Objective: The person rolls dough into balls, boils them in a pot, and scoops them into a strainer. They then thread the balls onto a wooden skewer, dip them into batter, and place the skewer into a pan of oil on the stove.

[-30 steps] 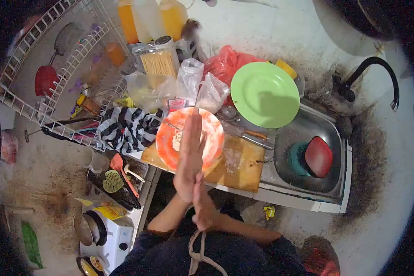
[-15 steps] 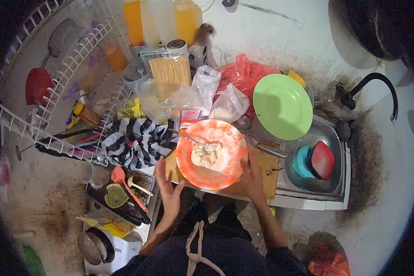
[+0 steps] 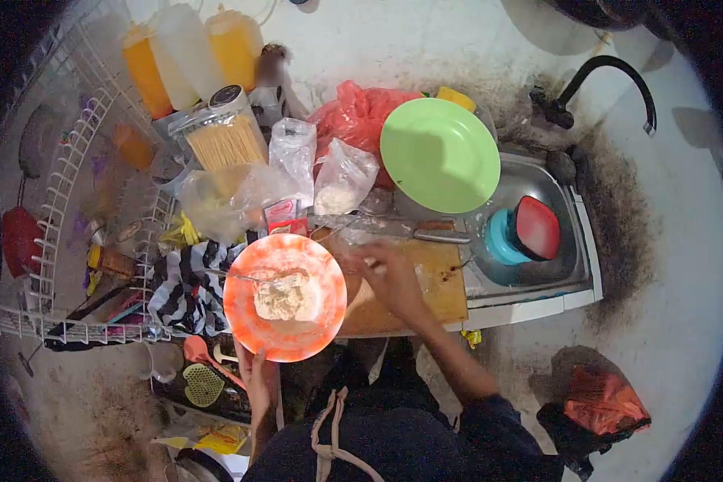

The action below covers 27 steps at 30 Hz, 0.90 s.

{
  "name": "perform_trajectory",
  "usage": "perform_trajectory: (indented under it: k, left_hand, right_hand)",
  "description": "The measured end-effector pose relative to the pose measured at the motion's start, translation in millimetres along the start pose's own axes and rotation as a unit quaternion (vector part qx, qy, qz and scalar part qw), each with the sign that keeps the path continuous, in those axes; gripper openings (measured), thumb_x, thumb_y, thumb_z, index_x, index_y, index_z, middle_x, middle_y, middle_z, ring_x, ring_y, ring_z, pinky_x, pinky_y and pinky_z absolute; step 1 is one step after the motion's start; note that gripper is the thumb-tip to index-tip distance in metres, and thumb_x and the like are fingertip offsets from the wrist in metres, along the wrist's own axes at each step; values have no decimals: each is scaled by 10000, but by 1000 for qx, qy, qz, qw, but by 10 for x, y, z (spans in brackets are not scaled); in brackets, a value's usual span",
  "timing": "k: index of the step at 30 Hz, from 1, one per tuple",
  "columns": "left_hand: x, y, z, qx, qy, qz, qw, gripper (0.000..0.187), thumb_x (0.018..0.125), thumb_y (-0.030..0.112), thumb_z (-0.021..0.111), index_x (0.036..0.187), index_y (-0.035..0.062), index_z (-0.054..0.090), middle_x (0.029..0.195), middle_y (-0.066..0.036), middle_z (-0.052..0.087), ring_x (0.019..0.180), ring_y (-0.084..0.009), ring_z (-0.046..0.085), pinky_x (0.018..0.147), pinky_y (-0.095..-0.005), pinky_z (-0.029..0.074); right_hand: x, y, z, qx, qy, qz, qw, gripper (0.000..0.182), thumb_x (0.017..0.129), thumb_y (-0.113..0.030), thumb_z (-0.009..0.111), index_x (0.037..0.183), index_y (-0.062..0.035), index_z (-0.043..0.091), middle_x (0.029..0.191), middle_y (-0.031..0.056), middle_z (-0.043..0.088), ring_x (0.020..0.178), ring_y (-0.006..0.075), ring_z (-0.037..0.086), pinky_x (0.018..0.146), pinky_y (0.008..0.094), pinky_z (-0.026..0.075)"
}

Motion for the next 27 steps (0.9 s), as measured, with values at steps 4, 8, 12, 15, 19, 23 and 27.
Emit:
perform_trajectory:
  k: [4,8,12,15,19,23,27]
  left_hand:
    - [1,-23,-8,-5,19,-2,1000,612,872,43,462,1393,71,142,1354,-127,318,1186,-226,400,942,-371,390]
    - [9,-8,-22,-3,16,2,1000,603,871,46,469,1389,74,162,1341,-123,333,1172,-224,412,931,-369,399]
    - [9,1,22,-23,0,8,1000,599,875,64,477,1387,79,166,1337,-114,333,1166,-221,415,924,-371,404]
    - [-12,30,77,-39,-1,-5,999,598,879,77,480,1387,89,164,1333,-109,334,1162,-221,418,920,-386,406]
    - [-17,49,144,-39,-11,-3,999,596,875,110,476,1384,95,164,1332,-116,331,1174,-245,413,923,-433,404]
    - [-24,49,207,-41,-12,-6,999,597,871,125,476,1382,107,167,1338,-116,320,1186,-252,401,923,-454,401]
    - [-11,-7,230,-47,-6,-12,999,595,878,131,475,1384,128,162,1343,-92,311,1193,-239,385,932,-444,389]
  right_hand:
    - [441,-122,65,-178,-83,-39,980,123,778,-172,622,775,-49,622,912,74,602,820,197,593,679,317,469]
    - [630,-272,533,-300,-120,-290,901,116,740,-169,608,795,-68,606,840,91,593,775,266,601,663,363,484]
    - [707,-123,910,-428,-188,-309,828,148,755,-177,561,856,-75,594,809,110,600,722,294,604,671,387,487]
    - [738,-226,773,-359,-200,-254,875,151,771,-190,540,851,-68,581,815,123,600,730,307,601,654,397,478]
    - [695,-444,355,-219,-104,-223,944,145,768,-170,574,822,-37,554,810,133,566,726,321,583,629,398,458]
    - [493,-697,29,-180,-33,-218,959,167,768,-138,616,810,-3,527,806,124,524,712,292,554,625,355,441]
    - [216,-836,-278,-168,67,-174,968,164,767,-140,622,806,-11,528,811,133,500,745,319,523,644,386,423]
Point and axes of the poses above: each hand's wrist, its own x-axis towards the middle knuckle, its own z-axis out of the palm, y = z × x, the point moved 9 cm from there along x, towards the middle knuckle
